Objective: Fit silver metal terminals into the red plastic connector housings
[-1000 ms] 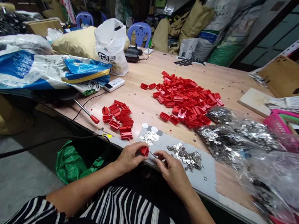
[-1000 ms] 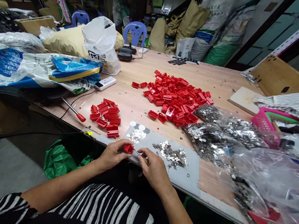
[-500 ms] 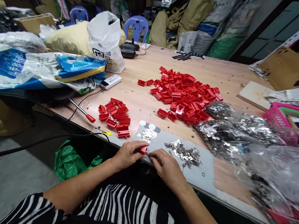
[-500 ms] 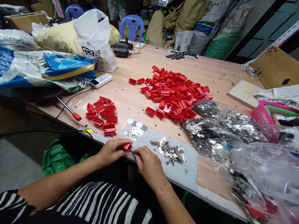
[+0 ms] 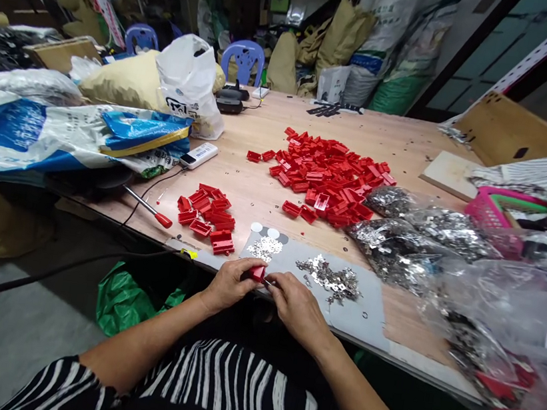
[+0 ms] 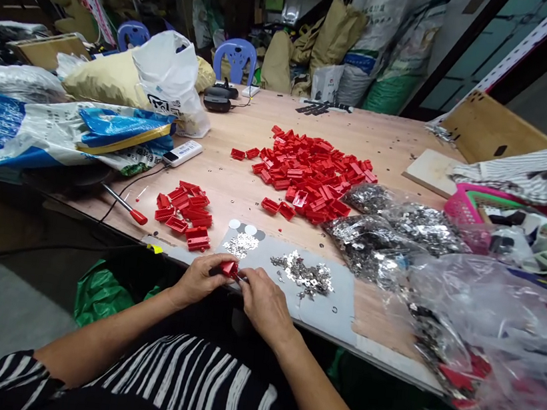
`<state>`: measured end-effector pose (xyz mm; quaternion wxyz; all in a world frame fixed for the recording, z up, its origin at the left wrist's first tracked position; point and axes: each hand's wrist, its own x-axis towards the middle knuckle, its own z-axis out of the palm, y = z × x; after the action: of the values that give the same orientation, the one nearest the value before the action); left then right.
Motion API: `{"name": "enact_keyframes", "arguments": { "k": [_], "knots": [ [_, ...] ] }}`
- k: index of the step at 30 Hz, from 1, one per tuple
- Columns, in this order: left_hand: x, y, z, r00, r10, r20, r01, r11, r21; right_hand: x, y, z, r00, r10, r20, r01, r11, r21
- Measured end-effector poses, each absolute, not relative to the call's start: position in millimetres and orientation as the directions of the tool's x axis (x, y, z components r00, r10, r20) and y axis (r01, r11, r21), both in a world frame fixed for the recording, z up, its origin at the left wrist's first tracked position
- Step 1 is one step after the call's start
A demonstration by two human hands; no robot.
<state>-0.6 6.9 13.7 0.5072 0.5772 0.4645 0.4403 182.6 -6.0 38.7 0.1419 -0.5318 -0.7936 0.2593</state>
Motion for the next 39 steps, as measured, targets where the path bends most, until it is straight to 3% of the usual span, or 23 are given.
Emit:
{"name": "enact_keyframes", "arguments": {
  "k": [5,10,14,18,21,29,35,39],
  "knots": [
    [-0.5,3.1,14.4,0.17,0.983,0.067,0.088,-0.082,0.993,196.3,-6.1,37.8,-0.368,0.928,0.046,0.67,0.3,-0.679],
    [-0.3,-0.4,19.0,0.163,0.98,0.11,0.104,-0.128,0.986,202.1,-8.6,41.4,-0.368,0.93,-0.026,0.627,0.227,-0.745],
    [2.1,-1.9,27.9,0.106,0.994,0.015,-0.172,0.004,0.985,197.2,-10.6,50.5,-0.432,0.899,-0.066,0.522,0.19,-0.831],
    [4.0,-3.8,36.0,0.214,0.957,-0.195,-0.534,0.282,0.797,190.1,-9.3,55.3,-0.484,0.874,-0.048,0.47,0.214,-0.856],
    [4.1,-6.2,38.1,0.318,0.909,-0.268,-0.673,0.416,0.612,186.4,-7.6,56.0,-0.494,0.869,-0.015,0.469,0.252,-0.847],
    [10.5,-9.0,33.2,0.372,0.847,-0.378,-0.755,0.514,0.408,182.1,-7.0,62.8,-0.465,0.885,0.02,0.487,0.274,-0.829],
    [15.2,-11.5,39.1,0.401,0.828,-0.392,-0.77,0.537,0.345,182.9,-3.4,58.9,-0.368,0.921,0.127,0.486,0.307,-0.818],
    [12.0,-8.0,41.3,0.377,0.83,-0.411,-0.788,0.521,0.329,183.5,-5.1,64.2,-0.451,0.889,0.081,0.497,0.325,-0.805]
  ]
}}
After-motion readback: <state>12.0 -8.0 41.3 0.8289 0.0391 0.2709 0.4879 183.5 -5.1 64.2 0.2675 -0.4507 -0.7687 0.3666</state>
